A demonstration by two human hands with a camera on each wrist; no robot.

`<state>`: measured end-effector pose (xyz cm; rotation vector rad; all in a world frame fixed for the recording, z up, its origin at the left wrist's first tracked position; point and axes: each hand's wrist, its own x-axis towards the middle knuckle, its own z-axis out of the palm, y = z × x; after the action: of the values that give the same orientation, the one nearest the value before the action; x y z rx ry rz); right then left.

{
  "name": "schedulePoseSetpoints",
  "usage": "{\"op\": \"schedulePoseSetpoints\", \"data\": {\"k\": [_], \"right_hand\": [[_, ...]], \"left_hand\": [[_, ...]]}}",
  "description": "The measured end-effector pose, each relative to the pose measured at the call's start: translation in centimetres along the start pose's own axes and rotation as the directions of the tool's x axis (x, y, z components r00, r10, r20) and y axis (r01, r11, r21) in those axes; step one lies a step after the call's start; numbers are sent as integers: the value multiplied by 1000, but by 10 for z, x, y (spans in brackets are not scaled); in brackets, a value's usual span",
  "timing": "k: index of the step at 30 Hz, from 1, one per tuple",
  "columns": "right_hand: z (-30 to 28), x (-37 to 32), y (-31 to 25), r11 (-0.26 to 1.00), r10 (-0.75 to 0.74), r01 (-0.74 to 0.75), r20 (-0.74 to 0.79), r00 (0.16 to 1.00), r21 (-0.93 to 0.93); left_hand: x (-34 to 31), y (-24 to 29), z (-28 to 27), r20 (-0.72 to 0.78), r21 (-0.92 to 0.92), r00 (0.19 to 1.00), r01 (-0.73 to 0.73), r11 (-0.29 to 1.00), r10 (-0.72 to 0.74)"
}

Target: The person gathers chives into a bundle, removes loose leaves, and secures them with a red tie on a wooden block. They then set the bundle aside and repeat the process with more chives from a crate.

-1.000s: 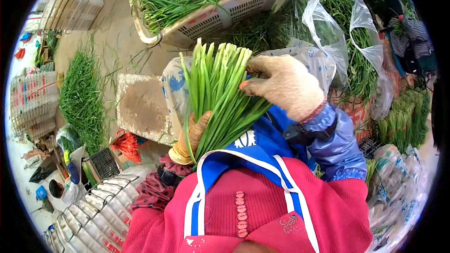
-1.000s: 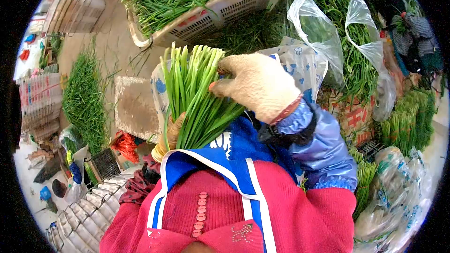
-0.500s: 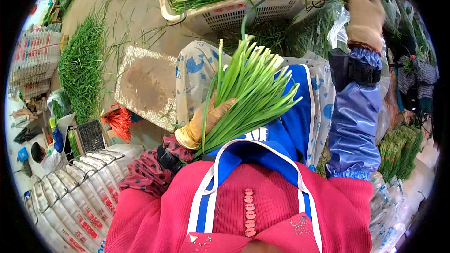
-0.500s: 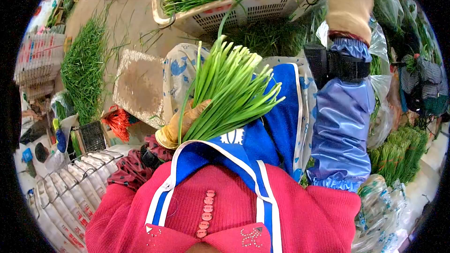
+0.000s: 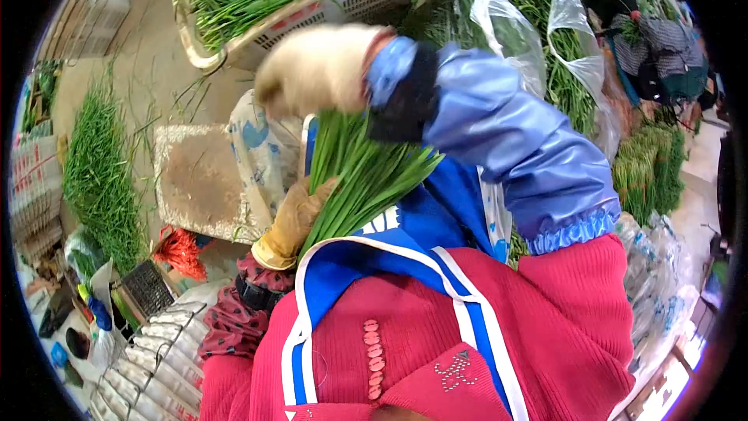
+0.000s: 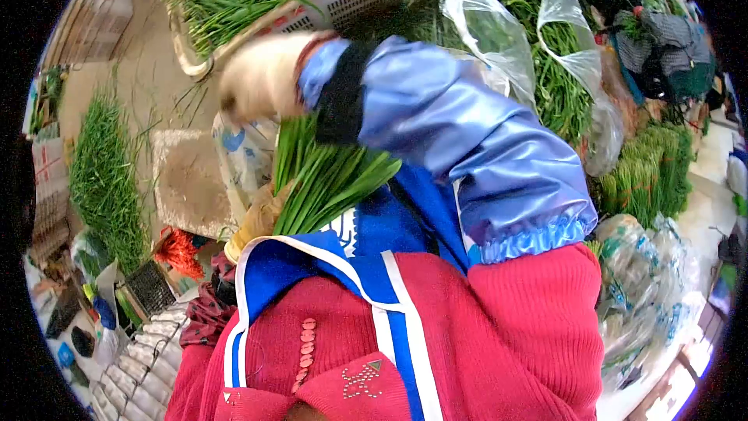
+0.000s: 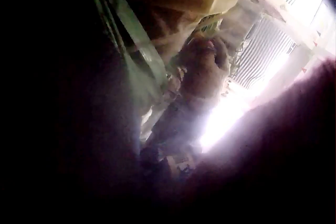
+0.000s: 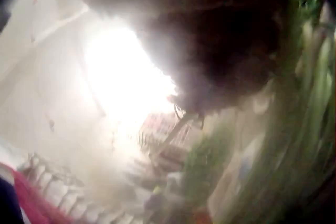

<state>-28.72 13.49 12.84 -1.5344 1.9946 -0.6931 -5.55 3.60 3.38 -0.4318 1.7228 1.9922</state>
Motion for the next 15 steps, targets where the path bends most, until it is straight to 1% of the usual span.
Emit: {"op": "schedulePoseSetpoints", "data": {"k": [1,2,3,4,5,7,8,9,10,11,12,13,15], "right_hand": [[-12,-2,20,997,71,-68,-197,978,22],[-32,-8,46,988,149,-151,-346,927,19],[-53,-20,63,973,214,-229,-488,846,28],[-74,-42,61,938,337,-325,-533,776,118],[-91,-66,61,887,455,-409,-564,689,216],[-96,-101,86,826,423,-557,-555,716,-87],[-89,-116,86,825,493,-565,-460,739,-24],[-76,-131,82,814,554,-579,-353,754,41],[-59,-144,85,845,532,-502,-201,823,182],[-44,-152,77,711,595,-567,75,800,416],[-29,-155,54,729,624,-600,40,780,329],[-12,-159,43,750,577,-542,25,816,380],[26,-157,39,753,603,-511,-124,788,415]], "left_hand": [[-3,6,1,25,-53,1000,-17,998,18],[-11,26,8,-21,-122,992,124,985,-127],[-14,28,8,-21,-60,999,31,998,-33],[-17,29,8,-17,2,998,-61,998,61],[-19,29,8,-28,46,993,-114,992,115],[-23,28,9,-49,137,974,-213,967,222],[-25,29,11,-81,68,983,-159,985,164],[-24,27,11,-90,-97,996,-36,995,27],[-24,26,11,-98,-263,989,81,961,-110],[-23,20,9,-73,-278,994,63,958,-87],[-22,15,7,-51,-293,997,45,955,-63],[-21,12,5,-31,-305,999,26,952,-38],[-22,15,14,-55,-369,997,22,929,-45]]}}
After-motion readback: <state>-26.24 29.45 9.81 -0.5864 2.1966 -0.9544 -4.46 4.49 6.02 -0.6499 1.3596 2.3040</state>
